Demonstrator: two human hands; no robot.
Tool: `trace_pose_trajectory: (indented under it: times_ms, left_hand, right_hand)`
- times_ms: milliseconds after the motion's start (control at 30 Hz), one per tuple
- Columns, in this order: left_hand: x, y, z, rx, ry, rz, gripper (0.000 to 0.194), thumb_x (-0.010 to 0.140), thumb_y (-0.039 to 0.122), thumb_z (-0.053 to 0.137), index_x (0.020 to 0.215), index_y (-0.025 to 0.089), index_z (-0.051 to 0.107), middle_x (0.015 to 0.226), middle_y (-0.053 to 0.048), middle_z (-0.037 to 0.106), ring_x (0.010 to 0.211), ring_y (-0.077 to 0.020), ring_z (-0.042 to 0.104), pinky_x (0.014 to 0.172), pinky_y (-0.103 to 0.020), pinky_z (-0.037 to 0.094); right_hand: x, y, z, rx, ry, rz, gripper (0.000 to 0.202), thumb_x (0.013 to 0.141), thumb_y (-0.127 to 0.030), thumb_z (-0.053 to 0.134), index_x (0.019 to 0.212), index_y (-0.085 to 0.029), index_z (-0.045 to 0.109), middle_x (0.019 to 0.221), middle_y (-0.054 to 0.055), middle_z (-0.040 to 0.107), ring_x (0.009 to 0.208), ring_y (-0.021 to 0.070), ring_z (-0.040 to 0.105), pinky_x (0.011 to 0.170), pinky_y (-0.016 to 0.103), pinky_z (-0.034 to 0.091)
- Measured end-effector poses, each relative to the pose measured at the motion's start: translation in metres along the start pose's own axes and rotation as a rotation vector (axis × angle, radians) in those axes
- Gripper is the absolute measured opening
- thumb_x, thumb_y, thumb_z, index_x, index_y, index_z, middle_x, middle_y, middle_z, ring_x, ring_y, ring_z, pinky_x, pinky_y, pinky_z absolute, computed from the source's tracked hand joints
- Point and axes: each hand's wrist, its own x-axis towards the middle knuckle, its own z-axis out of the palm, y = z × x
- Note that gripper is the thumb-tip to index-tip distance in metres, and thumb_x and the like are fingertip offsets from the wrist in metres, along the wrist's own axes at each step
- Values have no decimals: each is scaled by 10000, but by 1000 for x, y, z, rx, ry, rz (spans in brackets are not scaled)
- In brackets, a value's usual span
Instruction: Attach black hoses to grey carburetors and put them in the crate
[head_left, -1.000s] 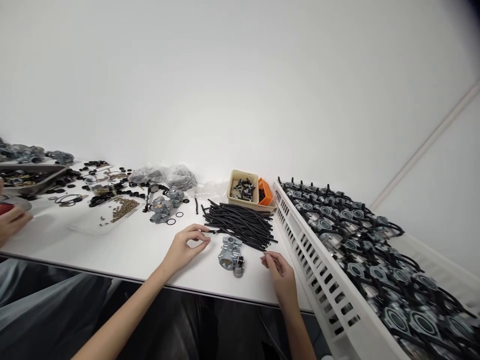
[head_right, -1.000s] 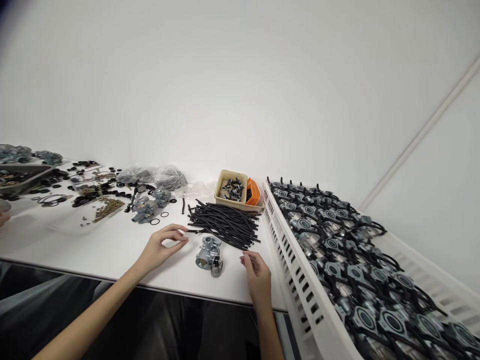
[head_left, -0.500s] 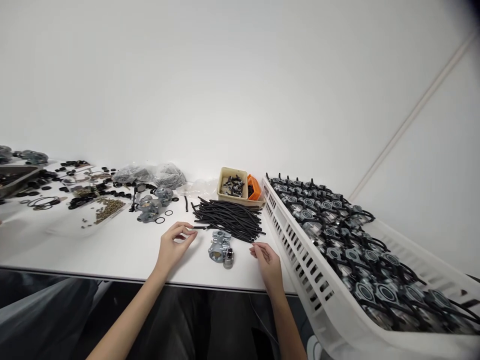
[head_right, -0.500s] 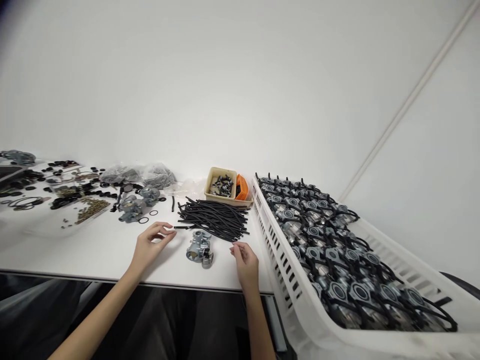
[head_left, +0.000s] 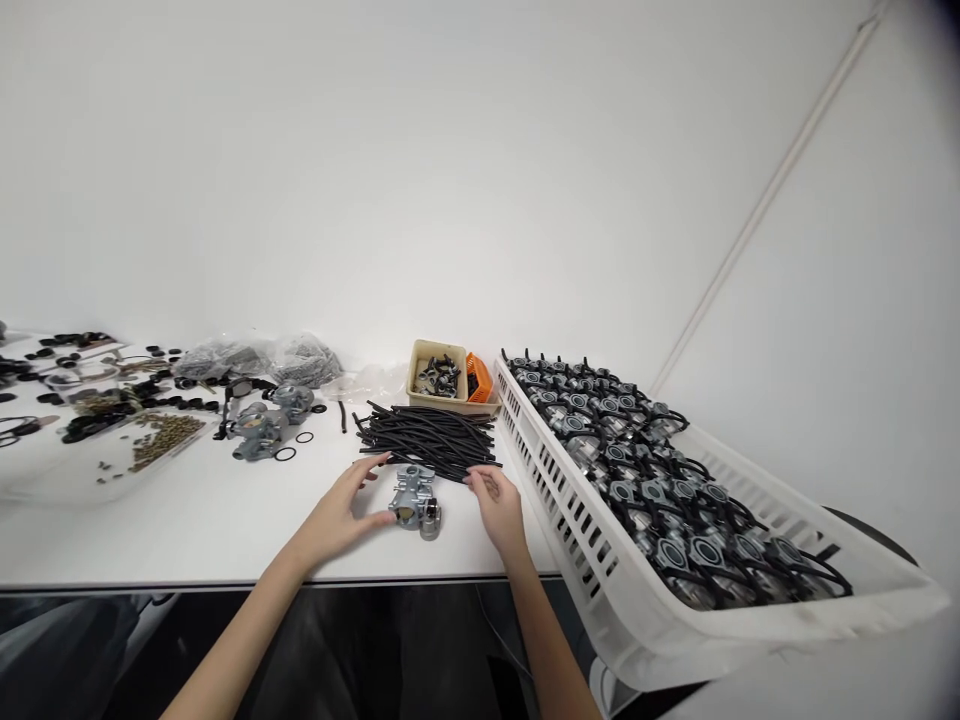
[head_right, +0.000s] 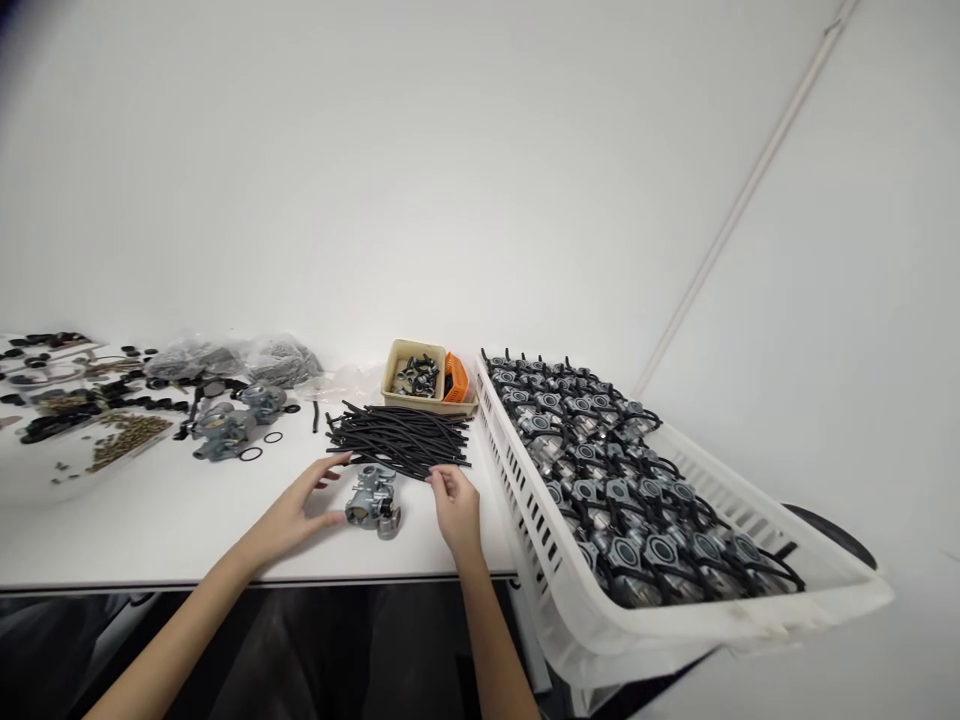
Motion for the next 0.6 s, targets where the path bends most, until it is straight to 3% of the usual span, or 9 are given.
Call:
trace_pose_trajectory:
  times_ms: [67,133,233,333,433,600]
  left_hand:
    - [-2,-1,3,27,-60,10,888,691,513,722,1442,278,310,1458,-125,395,1224,-289,490,1029,-444,399]
    - [-3,-1,5,61,-117,18,955,655,521,750,1456,310,274,1447,-116,407,1253,-303,460,1047,-460,376]
    - [-2,0,6,105,-143,38,902,673,515,738,1444,353,298,1393,-92,466,1260,-312,441,1045,-473,370]
    - [1,1,6,114,-132,67,819,711,470,721,1427,376,333,1350,-77,503,1226,-305,463,1030,-464,382]
    - [3,3,7,108,-133,69,770,735,423,710,1415,394,350,1312,-60,531,1192,-281,486,1020,-437,394]
    - [4,3,7,80,-136,50,710,764,393,685,1404,392,376,1270,-62,553,1170,-271,496,1008,-426,402]
  right_hand:
    - [30,-12,9,-84,2,-86,232,869,-356,515,927,-177,651,872,90,710,843,216,677,781,342,524]
    - [72,-23,22,-227,-5,-171,224,879,-290,487,974,-178,657,914,85,711,840,204,672,802,332,517]
    - [140,-31,46,-651,-70,-151,255,877,-162,477,1063,-160,650,1048,104,698,955,195,644,897,308,467]
    - [191,-29,67,-781,-100,-95,224,841,-75,519,1003,-93,672,1052,181,687,1035,238,614,913,328,439]
    - [218,-18,80,-826,-132,-51,173,827,-46,544,934,-61,679,968,206,699,1043,251,613,884,339,439]
    - [226,0,81,-851,-137,-15,131,817,-56,565,873,-36,682,953,264,686,992,281,641,861,363,446]
